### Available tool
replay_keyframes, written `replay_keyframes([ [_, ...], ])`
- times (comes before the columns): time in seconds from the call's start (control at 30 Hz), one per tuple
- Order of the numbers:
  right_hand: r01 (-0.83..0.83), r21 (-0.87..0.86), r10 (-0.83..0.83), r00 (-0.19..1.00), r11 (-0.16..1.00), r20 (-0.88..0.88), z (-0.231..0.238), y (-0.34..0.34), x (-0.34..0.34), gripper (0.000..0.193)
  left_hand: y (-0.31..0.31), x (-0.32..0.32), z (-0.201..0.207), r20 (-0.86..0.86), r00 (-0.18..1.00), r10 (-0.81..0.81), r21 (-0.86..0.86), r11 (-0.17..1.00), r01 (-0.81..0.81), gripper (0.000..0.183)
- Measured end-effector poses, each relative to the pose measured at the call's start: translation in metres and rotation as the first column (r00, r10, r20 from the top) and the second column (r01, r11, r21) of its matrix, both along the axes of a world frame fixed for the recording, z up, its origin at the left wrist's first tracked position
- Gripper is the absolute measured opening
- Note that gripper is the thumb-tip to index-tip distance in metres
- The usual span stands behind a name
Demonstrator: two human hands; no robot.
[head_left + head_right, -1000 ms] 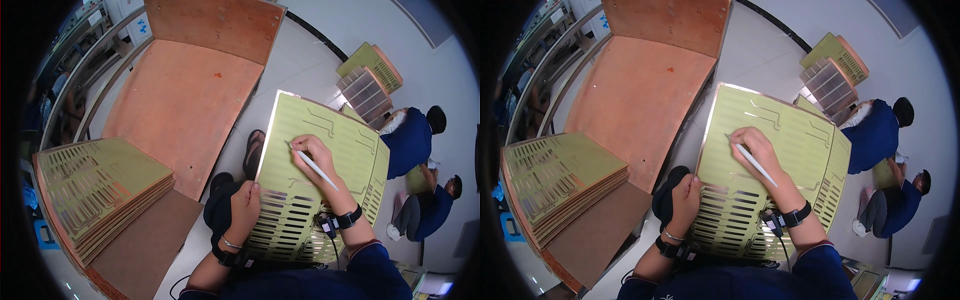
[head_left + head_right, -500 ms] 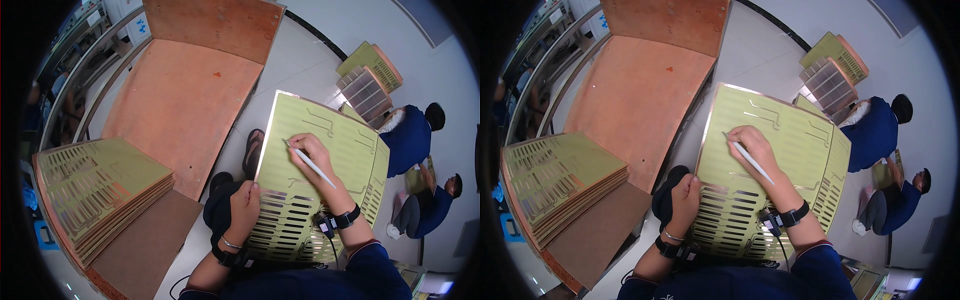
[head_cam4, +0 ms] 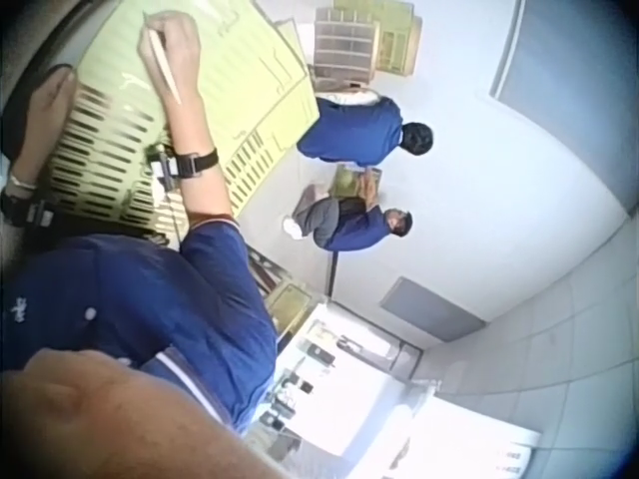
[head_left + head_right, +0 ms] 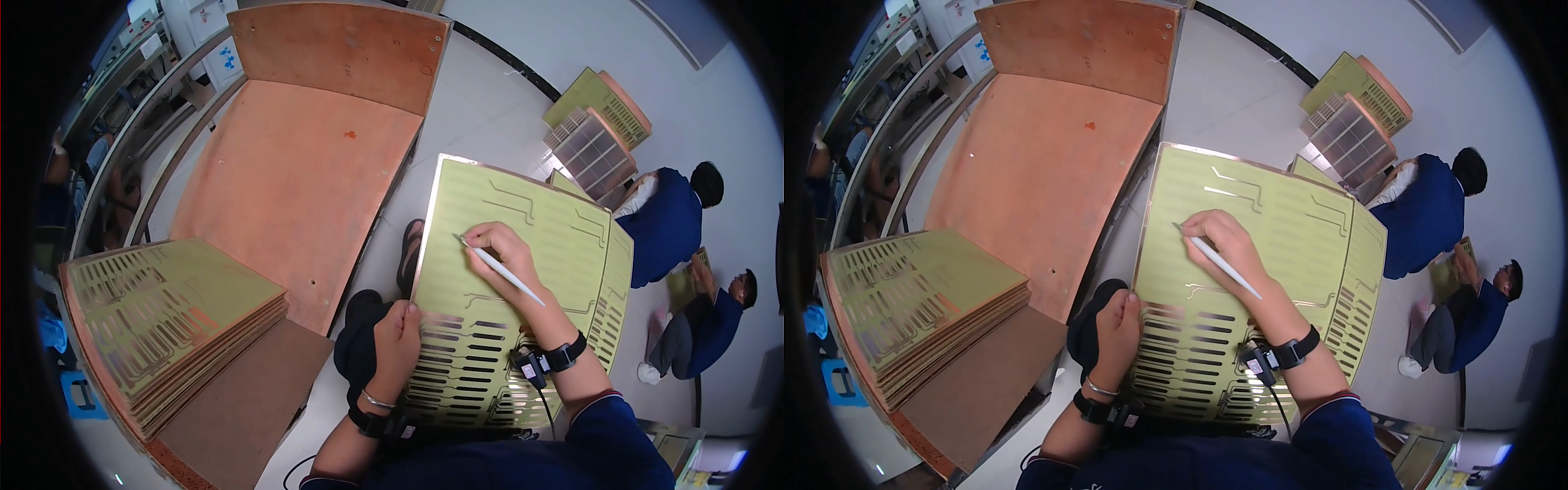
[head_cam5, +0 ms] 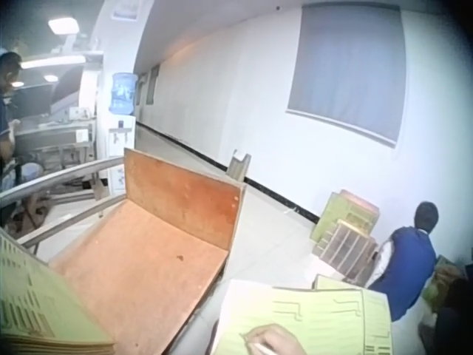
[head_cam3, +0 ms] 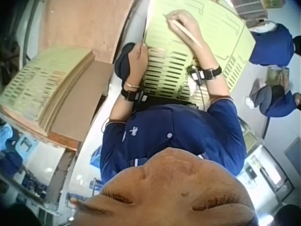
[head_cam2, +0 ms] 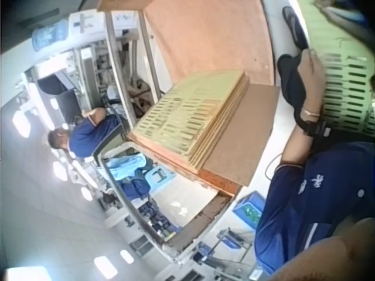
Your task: Marking specific points or paths on gold-colored metal sheets with a white marker.
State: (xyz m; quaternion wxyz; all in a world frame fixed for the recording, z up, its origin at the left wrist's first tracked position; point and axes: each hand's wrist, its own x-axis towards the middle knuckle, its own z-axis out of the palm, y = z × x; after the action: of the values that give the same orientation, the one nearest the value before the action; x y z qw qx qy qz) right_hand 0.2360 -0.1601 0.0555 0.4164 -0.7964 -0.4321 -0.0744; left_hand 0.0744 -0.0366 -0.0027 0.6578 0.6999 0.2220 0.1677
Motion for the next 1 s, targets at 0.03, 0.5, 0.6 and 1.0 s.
replay_keyframes([
  [0.03, 0.0, 0.0, 0.0, 1.0, 1.0, 0.0, 0.001, -0.001, 0.0, 0.014, 0.0, 0.0, 0.001, 0.001, 1.0, -0.001, -0.02, 1.0, 0.001, 0.03],
  [0.5, 0.026, 0.037, -0.026, 1.0, 0.999, 0.015, 0.003, -0.002, -0.001, 0.012, 0.0, 0.002, 0.001, -0.008, 1.0, -0.015, -0.008, 1.0, 0.015, 0.029],
  [0.6, 0.108, 0.1, -0.097, 0.99, 0.989, -0.106, 0.01, -0.01, -0.002, 0.01, 0.0, 0.001, 0.003, -0.019, 1.0, -0.016, 0.009, 1.0, 0.016, 0.028],
  [1.0, 0.166, 0.084, -0.169, 0.985, 0.983, 0.033, 0.005, -0.038, 0.008, 0.017, 0.001, 0.0, 0.002, -0.038, 0.998, -0.041, 0.026, 0.999, 0.042, 0.028],
])
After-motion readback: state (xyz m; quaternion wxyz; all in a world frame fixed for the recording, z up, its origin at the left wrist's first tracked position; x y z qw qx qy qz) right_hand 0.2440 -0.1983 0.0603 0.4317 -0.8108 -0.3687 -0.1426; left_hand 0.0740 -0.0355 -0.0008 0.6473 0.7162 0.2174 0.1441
